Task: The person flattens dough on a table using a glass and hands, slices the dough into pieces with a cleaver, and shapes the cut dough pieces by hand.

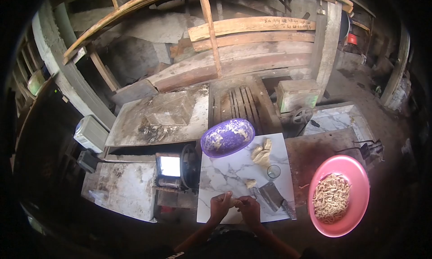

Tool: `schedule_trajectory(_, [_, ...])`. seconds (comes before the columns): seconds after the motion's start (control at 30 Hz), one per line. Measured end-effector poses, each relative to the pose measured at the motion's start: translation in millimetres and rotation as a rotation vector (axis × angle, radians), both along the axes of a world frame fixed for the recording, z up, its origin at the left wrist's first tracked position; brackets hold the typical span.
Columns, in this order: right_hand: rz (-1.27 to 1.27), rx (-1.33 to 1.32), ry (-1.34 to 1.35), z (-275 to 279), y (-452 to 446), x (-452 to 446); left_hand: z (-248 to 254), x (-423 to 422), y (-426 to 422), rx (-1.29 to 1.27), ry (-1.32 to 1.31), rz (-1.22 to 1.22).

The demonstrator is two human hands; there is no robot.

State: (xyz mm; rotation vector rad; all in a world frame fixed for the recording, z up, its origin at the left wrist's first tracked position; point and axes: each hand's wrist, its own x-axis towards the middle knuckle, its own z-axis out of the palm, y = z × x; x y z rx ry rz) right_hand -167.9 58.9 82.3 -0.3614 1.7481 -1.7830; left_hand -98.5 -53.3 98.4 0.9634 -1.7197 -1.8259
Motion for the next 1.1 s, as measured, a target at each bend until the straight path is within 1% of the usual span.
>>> schedule_trajectory(0.07, [0.007,0.009,0.001,6,-2,5,-2,-2,1,-0.061,-0.018,0.017])
schedule_trajectory(0.13, [0.012,0.017,0.002,22,-4,10,-1,-5,3,-0.059,0.000,0.026])
schedule_trajectory(0.2, [0.018,-0.026,0.312,36,-5,13,1,-7,2,-0.059,0.017,0.031])
schedule_trajectory(0.23, [0.017,-0.026,0.312,36,-4,11,1,-7,1,-0.107,-0.052,0.039])
schedule_trajectory(0.27, [0.068,0.022,0.355,36,-2,7,0,-7,0,-0.153,-0.120,0.044])
schedule_trajectory(0.3, [0.119,0.071,0.398,35,0,4,-5,-7,-1,-0.152,-0.120,0.042])
schedule_trajectory(0.37, [0.140,0.103,0.416,35,1,1,-23,-5,-3,-0.196,-0.215,0.027])
schedule_trajectory(0.4, [0.162,0.134,0.433,34,2,0,-25,-3,-3,-0.194,-0.216,0.025])
schedule_trajectory(0.47, [0.146,0.126,0.408,30,1,3,-28,-1,-5,-0.276,-0.300,0.044])
schedule_trajectory(0.57, [0.133,0.087,0.348,24,-1,6,-34,-1,-8,-0.308,-0.374,0.064])
schedule_trajectory(0.63, [0.129,0.062,0.312,18,0,6,-47,2,-14,-0.302,-0.361,0.056])
schedule_trajectory(0.7, [0.163,-0.045,0.194,8,1,5,-56,6,-16,-0.294,-0.346,0.046])
schedule_trajectory(0.73, [0.163,-0.045,0.194,5,-1,5,-59,8,-17,-0.217,-0.234,0.021])
schedule_trajectory(0.77, [0.146,-0.089,0.109,2,-2,4,-61,9,-17,-0.140,-0.121,-0.005])
schedule_trajectory(0.8, [0.129,-0.133,0.024,1,-3,4,-49,6,-15,-0.140,-0.121,-0.005])
schedule_trajectory(0.83, [0.128,-0.132,0.023,4,-3,4,-27,3,-10,0.011,0.023,0.002])
schedule_trajectory(0.87, [0.117,-0.100,0.009,9,-4,4,-15,1,-7,0.161,0.167,0.011])
schedule_trajectory(0.9, [0.107,-0.070,-0.005,12,-4,4,-19,0,-6,0.162,0.166,0.012])
schedule_trajectory(0.97, [0.078,-0.036,-0.021,10,-5,5,-29,-1,-5,0.094,0.011,-0.043])
schedule_trajectory(1.03, [0.041,-0.001,-0.035,10,-4,7,-28,-5,0,0.078,-0.028,-0.017])
schedule_trajectory(1.1, [0.057,0.031,0.634,10,-4,11,-21,-8,3,0.062,-0.063,0.007])
